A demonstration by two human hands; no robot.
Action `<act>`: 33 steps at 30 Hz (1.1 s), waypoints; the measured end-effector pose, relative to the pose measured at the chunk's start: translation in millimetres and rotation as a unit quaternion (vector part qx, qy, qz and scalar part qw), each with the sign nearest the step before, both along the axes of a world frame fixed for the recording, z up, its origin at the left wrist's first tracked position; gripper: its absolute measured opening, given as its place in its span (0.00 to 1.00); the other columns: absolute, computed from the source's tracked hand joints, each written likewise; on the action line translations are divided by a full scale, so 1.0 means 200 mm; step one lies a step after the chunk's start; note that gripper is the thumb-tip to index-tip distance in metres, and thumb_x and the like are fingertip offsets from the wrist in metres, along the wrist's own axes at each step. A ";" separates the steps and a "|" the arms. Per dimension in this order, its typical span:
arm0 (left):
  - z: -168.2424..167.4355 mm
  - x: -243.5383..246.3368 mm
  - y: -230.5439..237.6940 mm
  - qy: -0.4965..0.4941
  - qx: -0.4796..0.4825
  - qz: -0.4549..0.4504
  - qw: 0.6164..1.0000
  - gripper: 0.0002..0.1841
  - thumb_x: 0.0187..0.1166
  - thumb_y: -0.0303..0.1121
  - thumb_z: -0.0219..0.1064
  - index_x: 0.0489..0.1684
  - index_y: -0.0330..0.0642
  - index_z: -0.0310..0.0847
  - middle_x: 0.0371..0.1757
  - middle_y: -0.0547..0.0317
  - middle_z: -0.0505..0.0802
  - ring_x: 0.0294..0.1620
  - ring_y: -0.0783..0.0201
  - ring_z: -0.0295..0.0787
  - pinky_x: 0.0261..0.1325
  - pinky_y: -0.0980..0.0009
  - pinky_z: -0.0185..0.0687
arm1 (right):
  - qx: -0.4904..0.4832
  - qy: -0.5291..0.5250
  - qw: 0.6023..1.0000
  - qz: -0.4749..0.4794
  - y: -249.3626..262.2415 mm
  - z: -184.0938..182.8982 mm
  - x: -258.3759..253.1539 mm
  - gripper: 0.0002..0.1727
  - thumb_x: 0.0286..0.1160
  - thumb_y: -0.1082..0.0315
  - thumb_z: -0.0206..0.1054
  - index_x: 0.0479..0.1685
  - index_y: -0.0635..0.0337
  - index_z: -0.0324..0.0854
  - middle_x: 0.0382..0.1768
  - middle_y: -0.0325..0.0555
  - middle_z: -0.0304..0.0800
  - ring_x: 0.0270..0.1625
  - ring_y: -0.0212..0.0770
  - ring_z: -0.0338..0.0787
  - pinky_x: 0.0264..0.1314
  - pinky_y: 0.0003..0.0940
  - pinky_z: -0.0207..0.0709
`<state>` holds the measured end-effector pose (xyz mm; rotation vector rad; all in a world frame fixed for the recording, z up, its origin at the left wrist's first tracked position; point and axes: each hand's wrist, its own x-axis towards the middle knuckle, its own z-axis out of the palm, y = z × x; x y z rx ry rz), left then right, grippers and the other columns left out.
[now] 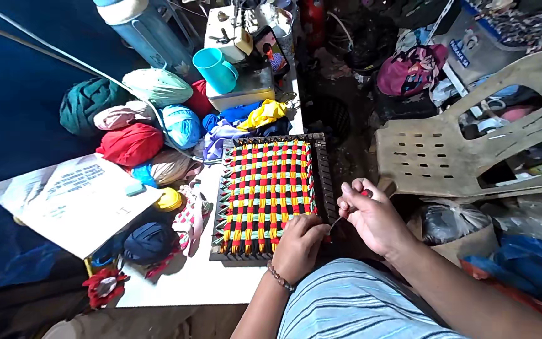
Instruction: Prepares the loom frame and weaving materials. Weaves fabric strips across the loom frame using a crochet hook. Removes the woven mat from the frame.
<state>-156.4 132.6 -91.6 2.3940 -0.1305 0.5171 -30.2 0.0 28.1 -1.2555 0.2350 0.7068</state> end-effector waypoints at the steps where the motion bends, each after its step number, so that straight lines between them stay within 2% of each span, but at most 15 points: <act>1: 0.00 0.00 0.00 -0.002 -0.002 -0.001 1.000 0.11 0.81 0.31 0.63 0.50 0.49 0.94 0.53 0.52 0.95 0.59 0.54 0.91 0.65 0.58 0.85 | -0.001 -0.032 0.999 0.031 0.00 0.00 -0.01 0.08 0.86 0.76 0.57 0.40 0.55 0.65 0.26 0.38 0.74 0.26 0.31 0.78 0.36 0.26 0.79; 5: -0.03 0.00 -0.01 -0.051 -0.010 0.015 0.999 0.09 0.79 0.31 0.67 0.43 0.46 0.96 0.46 0.54 0.96 0.54 0.59 0.91 0.63 0.69 0.84 | 0.017 -0.139 0.983 0.117 0.01 -0.04 -0.03 0.07 0.84 0.72 0.58 0.45 0.53 0.62 0.24 0.34 0.74 0.25 0.28 0.79 0.37 0.24 0.79; 8: -0.04 0.00 -0.01 -0.086 -0.011 0.021 0.996 0.07 0.78 0.29 0.67 0.40 0.42 0.93 0.45 0.53 0.96 0.51 0.61 0.93 0.61 0.72 0.86 | 0.037 -0.216 0.965 0.142 0.00 -0.12 -0.02 0.08 0.84 0.67 0.59 0.47 0.52 0.62 0.21 0.32 0.73 0.22 0.27 0.79 0.34 0.23 0.79; 11: -0.04 -0.01 -0.01 -0.084 -0.029 0.030 0.996 0.06 0.77 0.27 0.65 0.33 0.39 0.88 0.44 0.51 0.96 0.50 0.62 0.94 0.59 0.73 0.87 | 0.038 -0.251 0.957 0.139 0.00 -0.18 0.00 0.09 0.83 0.67 0.60 0.47 0.50 0.62 0.20 0.30 0.69 0.20 0.25 0.74 0.30 0.22 0.74; 15: -0.03 -0.01 0.00 -0.060 -0.051 0.037 0.996 0.05 0.73 0.27 0.66 0.32 0.37 0.87 0.45 0.50 0.96 0.47 0.64 0.94 0.56 0.76 0.87 | -0.027 -0.250 0.946 0.205 0.03 -0.15 0.04 0.14 0.79 0.67 0.62 0.56 0.55 0.62 0.28 0.34 0.73 0.27 0.29 0.78 0.35 0.27 0.77; 18: -0.02 -0.01 0.00 -0.058 -0.053 0.034 0.996 0.05 0.72 0.26 0.66 0.32 0.37 0.87 0.45 0.50 0.96 0.46 0.64 0.95 0.56 0.77 0.87 | -0.097 -0.249 0.924 0.276 0.07 -0.10 0.09 0.14 0.86 0.69 0.59 0.62 0.61 0.63 0.32 0.41 0.74 0.29 0.33 0.79 0.37 0.31 0.78; 21: -0.03 -0.01 0.00 -0.064 -0.037 0.032 0.997 0.04 0.72 0.26 0.66 0.31 0.37 0.87 0.44 0.49 0.96 0.46 0.63 0.95 0.55 0.76 0.88 | -0.186 -0.268 0.886 0.329 0.11 -0.04 0.11 0.14 0.91 0.66 0.57 0.65 0.63 0.63 0.36 0.48 0.77 0.31 0.37 0.82 0.39 0.34 0.80; 23: -0.04 -0.01 -0.01 -0.079 -0.009 0.043 0.996 0.04 0.71 0.26 0.66 0.30 0.38 0.86 0.43 0.50 0.97 0.45 0.63 0.96 0.54 0.76 0.89 | -0.229 -0.273 0.871 0.338 0.13 -0.02 0.11 0.15 0.92 0.64 0.56 0.65 0.64 0.63 0.37 0.50 0.77 0.30 0.38 0.82 0.39 0.35 0.80; 25: -0.04 -0.02 -0.03 -0.092 0.011 0.060 0.994 0.04 0.71 0.25 0.66 0.29 0.38 0.86 0.42 0.50 0.97 0.44 0.63 0.96 0.52 0.76 0.89 | -0.228 -0.278 0.881 0.309 0.13 -0.04 0.10 0.16 0.92 0.65 0.56 0.66 0.66 0.63 0.38 0.50 0.77 0.30 0.39 0.82 0.39 0.36 0.81; 27: -0.04 -0.02 -0.03 -0.092 0.011 0.066 0.993 0.03 0.70 0.25 0.68 0.28 0.38 0.85 0.43 0.51 0.98 0.44 0.63 0.97 0.52 0.76 0.90 | -0.162 -0.269 0.926 0.212 0.10 -0.15 0.09 0.14 0.89 0.66 0.58 0.61 0.66 0.65 0.31 0.47 0.75 0.26 0.37 0.78 0.33 0.35 0.77; 30: -0.04 -0.02 -0.02 -0.077 0.000 0.037 0.996 0.03 0.70 0.25 0.68 0.29 0.39 0.87 0.44 0.50 0.97 0.48 0.61 0.95 0.56 0.74 0.89 | -0.004 -0.140 0.990 0.022 0.04 -0.19 0.07 0.05 0.87 0.69 0.59 0.41 0.52 0.68 0.18 0.31 0.67 0.16 0.25 0.68 0.22 0.20 0.68; 31: -0.04 -0.02 -0.01 -0.067 -0.007 0.022 0.998 0.04 0.71 0.27 0.68 0.31 0.39 0.89 0.46 0.49 0.96 0.50 0.60 0.95 0.58 0.72 0.89 | 0.037 -0.077 0.996 -0.033 0.02 -0.17 0.06 0.11 0.89 0.67 0.58 0.33 0.51 0.72 0.13 0.30 0.66 0.14 0.25 0.67 0.19 0.20 0.67; 33: -0.03 -0.02 -0.01 -0.047 -0.019 0.007 0.999 0.07 0.73 0.32 0.70 0.33 0.40 0.91 0.47 0.50 0.96 0.51 0.60 0.94 0.60 0.72 0.88 | 0.074 0.018 0.993 -0.087 -0.02 -0.14 0.05 0.26 0.94 0.58 0.51 0.16 0.49 0.69 0.07 0.30 0.62 0.09 0.26 0.64 0.16 0.20 0.65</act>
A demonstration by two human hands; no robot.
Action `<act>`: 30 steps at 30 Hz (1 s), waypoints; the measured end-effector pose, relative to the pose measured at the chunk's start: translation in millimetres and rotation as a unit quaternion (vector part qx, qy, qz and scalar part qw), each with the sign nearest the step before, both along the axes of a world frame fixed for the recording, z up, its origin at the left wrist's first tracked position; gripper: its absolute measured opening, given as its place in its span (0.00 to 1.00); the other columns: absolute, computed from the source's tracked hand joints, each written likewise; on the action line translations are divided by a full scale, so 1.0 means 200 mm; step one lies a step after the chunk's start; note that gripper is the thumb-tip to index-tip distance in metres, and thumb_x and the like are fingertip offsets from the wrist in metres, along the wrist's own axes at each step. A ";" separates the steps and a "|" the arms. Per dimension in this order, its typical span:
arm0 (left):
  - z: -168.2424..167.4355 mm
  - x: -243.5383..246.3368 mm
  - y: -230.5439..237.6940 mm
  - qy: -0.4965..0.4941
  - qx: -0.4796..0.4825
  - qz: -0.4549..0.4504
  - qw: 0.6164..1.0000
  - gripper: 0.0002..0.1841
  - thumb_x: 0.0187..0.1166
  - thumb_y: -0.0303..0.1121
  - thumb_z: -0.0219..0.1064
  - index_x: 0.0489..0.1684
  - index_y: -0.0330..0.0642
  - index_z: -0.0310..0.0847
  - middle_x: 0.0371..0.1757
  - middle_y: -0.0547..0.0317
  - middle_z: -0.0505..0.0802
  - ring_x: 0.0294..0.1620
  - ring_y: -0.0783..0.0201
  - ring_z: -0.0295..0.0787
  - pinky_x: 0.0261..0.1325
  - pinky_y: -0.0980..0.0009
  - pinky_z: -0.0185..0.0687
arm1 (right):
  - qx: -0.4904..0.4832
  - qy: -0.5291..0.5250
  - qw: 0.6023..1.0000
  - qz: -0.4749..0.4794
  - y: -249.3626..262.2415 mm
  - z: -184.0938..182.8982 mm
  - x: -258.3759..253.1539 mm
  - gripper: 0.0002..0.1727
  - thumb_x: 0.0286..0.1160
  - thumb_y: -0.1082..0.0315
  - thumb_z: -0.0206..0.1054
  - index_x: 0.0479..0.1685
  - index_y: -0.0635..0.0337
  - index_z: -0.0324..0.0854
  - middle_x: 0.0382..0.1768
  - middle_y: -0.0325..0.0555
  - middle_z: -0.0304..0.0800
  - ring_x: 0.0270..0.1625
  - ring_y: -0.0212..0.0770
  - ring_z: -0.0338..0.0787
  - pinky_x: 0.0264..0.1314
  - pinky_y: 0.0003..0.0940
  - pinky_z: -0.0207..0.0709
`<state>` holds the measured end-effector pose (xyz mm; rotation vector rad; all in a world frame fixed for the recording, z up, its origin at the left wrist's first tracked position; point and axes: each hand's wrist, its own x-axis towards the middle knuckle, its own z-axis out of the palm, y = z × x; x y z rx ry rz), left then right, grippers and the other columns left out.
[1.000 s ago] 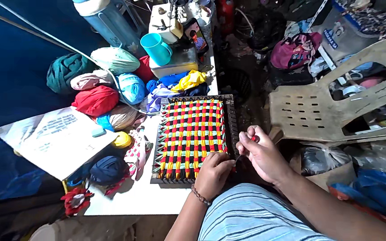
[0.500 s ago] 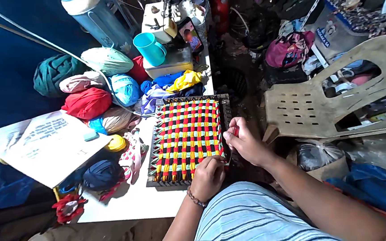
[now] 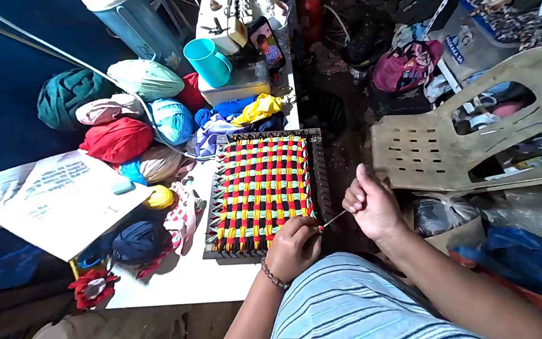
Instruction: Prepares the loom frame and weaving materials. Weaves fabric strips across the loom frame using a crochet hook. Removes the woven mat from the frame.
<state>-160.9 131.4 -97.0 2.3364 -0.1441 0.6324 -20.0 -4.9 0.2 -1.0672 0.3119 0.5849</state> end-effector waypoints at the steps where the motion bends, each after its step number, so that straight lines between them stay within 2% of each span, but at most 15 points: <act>1: 0.00 0.00 0.00 0.009 -0.003 0.000 1.000 0.08 0.75 0.35 0.72 0.34 0.40 0.91 0.47 0.51 0.96 0.51 0.60 0.94 0.60 0.72 0.87 | 0.014 0.030 0.999 -0.012 -0.02 0.01 -0.01 0.32 0.95 0.54 0.48 0.09 0.48 0.65 0.05 0.30 0.61 0.08 0.27 0.63 0.15 0.20 0.65; 4: 0.01 0.02 0.00 0.033 -0.001 -0.002 0.999 0.09 0.76 0.35 0.71 0.46 0.44 0.93 0.48 0.53 0.96 0.52 0.60 0.94 0.60 0.70 0.88 | 0.064 0.043 0.997 -0.030 -0.08 -0.01 -0.05 0.37 0.96 0.53 0.40 0.03 0.45 0.59 0.03 0.31 0.62 0.08 0.29 0.66 0.17 0.24 0.68; 6: 0.01 0.01 0.01 0.038 -0.012 -0.007 0.999 0.07 0.75 0.33 0.70 0.42 0.46 0.94 0.48 0.53 0.96 0.53 0.59 0.93 0.60 0.69 0.88 | 0.111 0.034 0.993 -0.028 -0.13 -0.05 -0.08 0.37 0.94 0.55 0.37 0.02 0.44 0.60 0.03 0.30 0.63 0.09 0.28 0.69 0.20 0.25 0.71; 8: 0.00 0.01 0.01 0.039 -0.023 -0.011 0.999 0.05 0.73 0.30 0.70 0.36 0.45 0.92 0.48 0.53 0.96 0.54 0.59 0.93 0.61 0.69 0.88 | 0.169 0.015 0.985 -0.017 -0.18 -0.11 -0.10 0.35 0.92 0.57 0.39 0.01 0.43 0.63 0.04 0.28 0.65 0.11 0.27 0.72 0.25 0.25 0.75; 10: 0.00 0.01 0.01 0.043 -0.033 -0.016 0.998 0.04 0.72 0.29 0.71 0.34 0.44 0.92 0.48 0.52 0.96 0.54 0.60 0.93 0.61 0.69 0.88 | 0.228 -0.014 0.974 0.013 -0.23 -0.18 -0.13 0.32 0.87 0.58 0.48 0.03 0.44 0.69 0.06 0.27 0.67 0.15 0.27 0.76 0.34 0.27 0.79; 13: 0.04 0.01 0.02 0.080 -0.067 -0.034 0.994 0.05 0.72 0.27 0.70 0.33 0.42 0.94 0.50 0.51 0.97 0.56 0.59 0.94 0.63 0.69 0.87 | 0.231 0.007 0.973 0.024 -0.28 -0.24 -0.13 0.29 0.83 0.61 0.53 0.03 0.44 0.70 0.07 0.28 0.67 0.17 0.29 0.77 0.45 0.33 0.84; 15: 0.15 0.02 0.08 0.122 -0.083 -0.010 0.989 0.06 0.74 0.28 0.70 0.34 0.40 0.94 0.53 0.50 0.96 0.57 0.59 0.94 0.63 0.65 0.88 | 0.180 0.085 0.980 0.002 -0.29 -0.26 -0.10 0.33 0.88 0.60 0.44 0.01 0.44 0.65 0.06 0.30 0.67 0.17 0.32 0.78 0.45 0.38 0.86; 17: 0.27 0.01 0.21 0.135 -0.044 0.090 0.986 0.08 0.74 0.32 0.71 0.42 0.41 0.95 0.58 0.51 0.95 0.59 0.55 0.93 0.62 0.56 0.88 | 0.141 0.177 0.974 -0.016 -0.30 -0.31 -0.05 0.37 0.93 0.52 0.37 0.01 0.44 0.59 0.05 0.32 0.67 0.16 0.35 0.79 0.42 0.46 0.88; 19: 0.34 -0.03 0.42 0.163 0.014 0.222 0.961 0.17 0.75 0.34 0.72 0.58 0.36 0.90 0.67 0.42 0.90 0.69 0.42 0.86 0.69 0.41 0.79 | 0.162 0.228 0.960 -0.013 -0.31 -0.39 -0.03 0.38 0.92 0.46 0.36 0.00 0.43 0.57 0.04 0.33 0.64 0.13 0.36 0.76 0.39 0.52 0.88; 21: 0.34 -0.09 0.61 0.263 0.028 0.322 0.909 0.29 0.82 0.41 0.68 0.80 0.34 0.74 0.81 0.31 0.76 0.81 0.29 0.69 0.78 0.30 0.63 | 0.191 0.243 0.951 -0.004 -0.28 -0.44 -0.03 0.39 0.91 0.42 0.37 -0.01 0.43 0.57 0.02 0.31 0.60 0.09 0.35 0.70 0.28 0.50 0.85; 22: 0.30 -0.12 0.67 0.307 0.021 0.343 0.888 0.33 0.84 0.41 0.66 0.85 0.32 0.66 0.83 0.26 0.71 0.83 0.26 0.65 0.80 0.29 0.60 | 0.196 0.251 0.948 -0.007 -0.26 -0.45 -0.02 0.39 0.90 0.41 0.37 -0.01 0.43 0.57 0.02 0.31 0.58 0.07 0.34 0.67 0.22 0.47 0.81; 24: 0.23 -0.18 0.67 0.353 -0.008 0.351 0.867 0.29 0.88 0.30 0.58 0.88 0.29 0.59 0.81 0.26 0.74 0.82 0.32 0.71 0.83 0.39 0.63 | 0.203 0.263 0.943 -0.014 -0.23 -0.44 -0.01 0.40 0.91 0.40 0.37 -0.01 0.43 0.56 0.02 0.31 0.56 0.06 0.34 0.64 0.17 0.44 0.77; 27: 0.18 -0.26 0.58 0.303 -0.022 0.399 0.865 0.27 0.81 0.16 0.55 0.82 0.29 0.69 0.71 0.27 0.84 0.71 0.36 0.83 0.75 0.44 0.75 | 0.223 0.260 0.939 0.022 -0.20 -0.41 0.02 0.41 0.92 0.40 0.36 -0.02 0.43 0.57 0.02 0.31 0.57 0.06 0.33 0.66 0.18 0.42 0.79; 28: 0.18 -0.29 0.55 0.300 -0.028 0.414 0.859 0.27 0.79 0.16 0.57 0.82 0.30 0.70 0.71 0.27 0.83 0.70 0.36 0.83 0.73 0.45 0.76 | 0.227 0.253 0.939 0.047 -0.20 -0.41 0.03 0.41 0.91 0.38 0.36 -0.02 0.43 0.58 0.02 0.30 0.58 0.07 0.33 0.67 0.19 0.41 0.80; 30: 0.18 -0.35 0.50 0.314 -0.050 0.439 0.840 0.27 0.82 0.21 0.57 0.83 0.31 0.68 0.79 0.25 0.75 0.76 0.32 0.77 0.75 0.43 0.73 | 0.225 0.239 0.941 0.089 -0.19 -0.40 0.06 0.42 0.90 0.36 0.36 -0.02 0.43 0.59 0.02 0.30 0.59 0.07 0.32 0.68 0.19 0.41 0.81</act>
